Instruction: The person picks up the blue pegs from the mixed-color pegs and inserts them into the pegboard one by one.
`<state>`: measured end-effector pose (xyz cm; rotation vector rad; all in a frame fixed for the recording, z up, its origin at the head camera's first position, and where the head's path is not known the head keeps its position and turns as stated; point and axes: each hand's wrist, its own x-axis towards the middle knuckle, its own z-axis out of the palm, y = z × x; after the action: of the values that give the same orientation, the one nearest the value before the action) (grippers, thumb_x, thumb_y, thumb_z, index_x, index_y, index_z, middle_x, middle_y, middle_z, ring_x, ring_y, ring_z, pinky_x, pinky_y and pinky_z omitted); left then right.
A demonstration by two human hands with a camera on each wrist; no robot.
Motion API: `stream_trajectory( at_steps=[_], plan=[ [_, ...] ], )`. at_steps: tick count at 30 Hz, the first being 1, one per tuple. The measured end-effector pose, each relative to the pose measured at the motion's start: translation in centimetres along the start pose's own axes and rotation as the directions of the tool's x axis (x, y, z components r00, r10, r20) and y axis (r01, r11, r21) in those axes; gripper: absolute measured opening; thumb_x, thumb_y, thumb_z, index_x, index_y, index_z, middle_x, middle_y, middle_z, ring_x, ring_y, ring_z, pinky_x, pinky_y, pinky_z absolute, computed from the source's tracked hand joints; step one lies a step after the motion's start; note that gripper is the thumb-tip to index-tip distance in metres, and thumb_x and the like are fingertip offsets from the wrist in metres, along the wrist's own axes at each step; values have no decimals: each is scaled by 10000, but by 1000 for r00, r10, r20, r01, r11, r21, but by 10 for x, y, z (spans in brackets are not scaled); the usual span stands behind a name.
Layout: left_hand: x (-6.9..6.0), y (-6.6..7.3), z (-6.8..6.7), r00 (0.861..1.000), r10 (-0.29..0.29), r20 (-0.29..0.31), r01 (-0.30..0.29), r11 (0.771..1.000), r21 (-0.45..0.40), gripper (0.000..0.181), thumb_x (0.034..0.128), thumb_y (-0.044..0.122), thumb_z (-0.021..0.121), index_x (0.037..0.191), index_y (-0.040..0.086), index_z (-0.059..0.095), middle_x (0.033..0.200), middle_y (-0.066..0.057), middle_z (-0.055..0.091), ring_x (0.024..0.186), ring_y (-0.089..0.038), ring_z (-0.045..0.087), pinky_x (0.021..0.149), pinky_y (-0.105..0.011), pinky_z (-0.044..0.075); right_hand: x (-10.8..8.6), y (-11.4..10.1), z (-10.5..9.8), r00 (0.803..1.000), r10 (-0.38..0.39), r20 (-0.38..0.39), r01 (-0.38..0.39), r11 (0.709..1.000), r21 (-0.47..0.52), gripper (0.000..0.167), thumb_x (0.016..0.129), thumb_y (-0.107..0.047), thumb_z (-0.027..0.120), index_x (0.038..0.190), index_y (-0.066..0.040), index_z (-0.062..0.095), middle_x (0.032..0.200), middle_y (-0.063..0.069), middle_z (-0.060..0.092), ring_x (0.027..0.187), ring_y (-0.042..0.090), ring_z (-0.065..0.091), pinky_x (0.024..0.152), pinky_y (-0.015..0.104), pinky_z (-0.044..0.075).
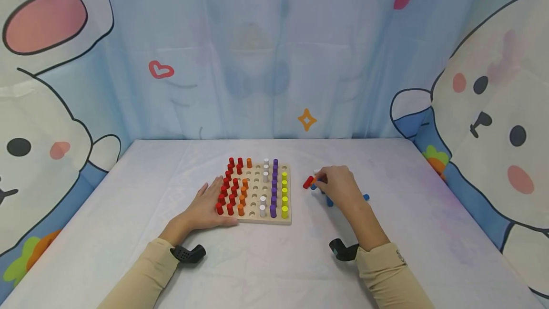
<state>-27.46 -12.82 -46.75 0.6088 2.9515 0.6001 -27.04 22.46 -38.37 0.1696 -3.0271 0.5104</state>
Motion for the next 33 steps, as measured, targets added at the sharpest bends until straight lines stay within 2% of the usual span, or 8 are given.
stream_trajectory(
  at_steps=[8, 10, 14, 18, 23, 25, 31, 33],
  plan=[
    [1, -1, 1, 1000, 2, -1, -2, 1000, 5, 1263, 648, 792, 605, 1534, 82, 50, 1614, -66, 83, 1495, -197, 44, 1213, -454, 24, 1, 4, 3, 998, -6, -70, 11, 997, 78, 275, 846, -170, 718, 1079, -27, 693, 966, 145, 715, 875, 265, 644, 801, 409, 574],
    [1, -1, 1, 1000, 2, -2, -2, 1000, 6, 1263, 648, 795, 601, 1535, 87, 46, 1614, -59, 81, 1495, -187, 40, 1213, -446, 18, 8, 14, 14, 995, -14, -101, 23, 996, 89, 287, 837, -199, 731, 1080, -51, 696, 960, 132, 719, 868, 258, 649, 739, 357, 581],
    [1, -1, 1, 1000, 4, -5, -4, 1000, 1, 1261, 647, 793, 605, 1535, 91, 49, 1614, -55, 83, 1495, -183, 40, 1213, -446, 15, 9, 15, 15, 992, -13, -122, 27, 994, 107, 289, 838, -210, 729, 1074, -47, 691, 963, 142, 718, 867, 269, 648, 726, 357, 577],
    [1, -1, 1, 1000, 3, -6, -3, 1000, -2, 1263, 644, 796, 604, 1535, 90, 56, 1614, -58, 85, 1495, -188, 42, 1213, -451, 15, 1, 6, 5, 995, 9, -104, 6, 990, 142, 296, 857, -198, 706, 1093, -22, 677, 996, 167, 714, 892, 279, 655, 778, 401, 576],
    [2, 0, 1, 1000, 6, -8, -6, 1000, -5, 1261, 645, 796, 604, 1534, 84, 65, 1613, -66, 92, 1494, -194, 49, 1212, -456, 21, 4, 10, 7, 995, 21, -99, -2, 982, 187, 331, 852, -221, 715, 1118, -28, 672, 1011, 175, 712, 873, 273, 663, 723, 362, 587],
    [1, 0, 1, 1000, 4, -4, -4, 1000, -5, 1262, 645, 796, 605, 1534, 84, 61, 1613, -65, 88, 1494, -193, 45, 1213, -453, 20, 12, 18, 16, 994, 28, -109, -5, 979, 204, 340, 845, -253, 724, 1115, -52, 675, 1000, 159, 717, 849, 259, 670, 665, 326, 586],
    [1, 0, 0, 1000, 2, 0, -2, 1000, -3, 1261, 648, 794, 605, 1533, 77, 64, 1613, -71, 86, 1495, -204, 45, 1213, -456, 23, 55, 75, 72, 982, 27, -188, 10, 981, 192, 399, 805, -470, 709, 1110, -215, 676, 970, 14, 725, 792, 154, 663, 613, 284, 574],
    [1, 0, 0, 1000, 2, -1, -2, 1000, -6, 1261, 647, 791, 609, 1533, 77, 66, 1613, -71, 86, 1494, -204, 46, 1213, -456, 21, 58, 80, 78, 975, 26, -219, 18, 980, 196, 415, 790, -534, 688, 1091, -249, 677, 955, -19, 721, 790, 124, 656, 626, 256, 571]
  ],
)
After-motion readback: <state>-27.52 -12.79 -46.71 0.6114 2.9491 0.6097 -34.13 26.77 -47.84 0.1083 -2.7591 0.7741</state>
